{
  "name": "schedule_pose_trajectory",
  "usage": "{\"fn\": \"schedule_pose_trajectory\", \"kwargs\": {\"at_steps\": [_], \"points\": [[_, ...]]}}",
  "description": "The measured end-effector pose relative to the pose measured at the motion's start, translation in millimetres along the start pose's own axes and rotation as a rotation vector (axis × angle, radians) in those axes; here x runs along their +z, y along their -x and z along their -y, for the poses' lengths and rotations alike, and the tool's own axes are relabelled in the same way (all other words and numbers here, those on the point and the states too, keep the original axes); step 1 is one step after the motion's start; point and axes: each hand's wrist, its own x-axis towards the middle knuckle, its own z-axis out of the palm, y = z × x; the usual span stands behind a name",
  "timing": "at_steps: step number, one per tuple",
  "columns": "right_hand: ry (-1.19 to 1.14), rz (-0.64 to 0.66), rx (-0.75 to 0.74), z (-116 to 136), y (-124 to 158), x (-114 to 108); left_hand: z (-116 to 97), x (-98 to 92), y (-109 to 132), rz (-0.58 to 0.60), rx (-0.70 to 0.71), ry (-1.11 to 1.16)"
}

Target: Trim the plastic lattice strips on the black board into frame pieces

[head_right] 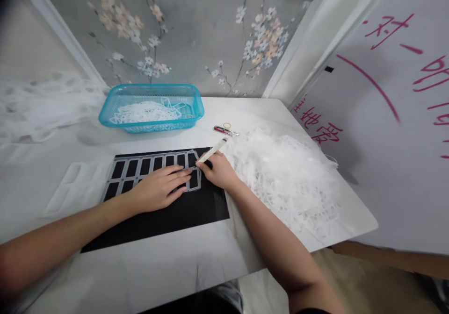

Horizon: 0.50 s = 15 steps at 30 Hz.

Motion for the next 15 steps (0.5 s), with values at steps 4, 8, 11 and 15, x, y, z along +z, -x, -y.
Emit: {"fn": "schedule_pose_trajectory", "kwargs": {"at_steps": [4, 8, 11, 15], "points": [[-0.076, -0.041, -0.006, 2.5, 0.9, 3.9, -0.3, 0.5, 0.3, -0.002, -0.007, 0.009], [-0.104, -0.038, 0.014, 3.8, 0.9, 5.1, -0.7, 0.5, 0.3, 0.002, -0.016, 0.033], [-0.112, -0.038, 0.027, 3.5, 0.9, 5.1, -0.4, 0.5, 0.4, 0.004, -0.017, 0.044], [-0.126, -0.029, 0.03, 3.7, 0.6, 5.1, -0.2, 0.4, 0.5, 0.009, -0.019, 0.047]]}}
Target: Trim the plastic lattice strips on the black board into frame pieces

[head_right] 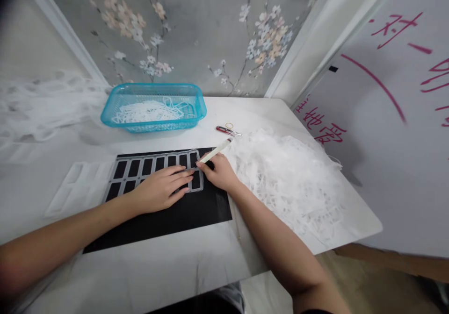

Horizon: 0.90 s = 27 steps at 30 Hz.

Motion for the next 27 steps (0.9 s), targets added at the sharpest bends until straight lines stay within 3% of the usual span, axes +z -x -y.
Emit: {"fn": "schedule_pose_trajectory", "kwargs": {"at_steps": [8, 27], "points": [[-0.009, 0.033, -0.071, -0.6, -1.6, -0.7, -0.9, -0.9, -0.6, -0.011, -0.005, 0.009], [0.008, 0.054, -0.067, 1.4, -2.1, -0.6, 0.1, -0.1, -0.4, 0.003, -0.019, 0.028]]}}
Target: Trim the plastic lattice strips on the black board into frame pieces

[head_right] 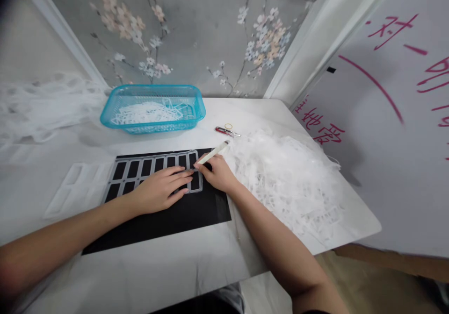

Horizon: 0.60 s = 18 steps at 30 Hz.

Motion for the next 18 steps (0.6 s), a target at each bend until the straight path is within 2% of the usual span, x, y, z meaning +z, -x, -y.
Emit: {"fn": "schedule_pose_trajectory", "kwargs": {"at_steps": [18], "points": [[-0.002, 0.012, 0.025, -0.3, 0.0, 0.4, 0.7, 1.0, 0.3, -0.001, 0.001, 0.014]]}}
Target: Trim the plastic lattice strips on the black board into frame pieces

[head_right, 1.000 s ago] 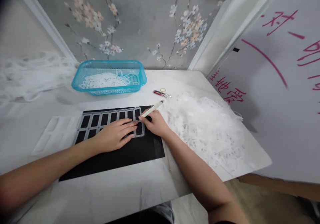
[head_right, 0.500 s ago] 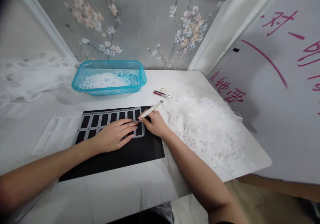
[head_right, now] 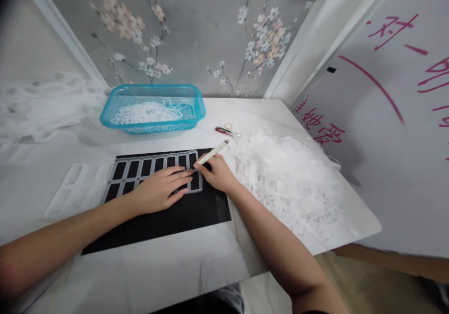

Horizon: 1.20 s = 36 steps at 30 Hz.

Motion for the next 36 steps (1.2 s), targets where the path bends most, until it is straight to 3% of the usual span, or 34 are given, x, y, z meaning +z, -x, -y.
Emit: {"fn": "schedule_pose_trajectory", "kwargs": {"at_steps": [36], "points": [[-0.006, -0.008, 0.014, -2.7, 1.1, 1.1, -1.2, -1.8, -1.4, -0.014, 0.027, -0.036]]}}
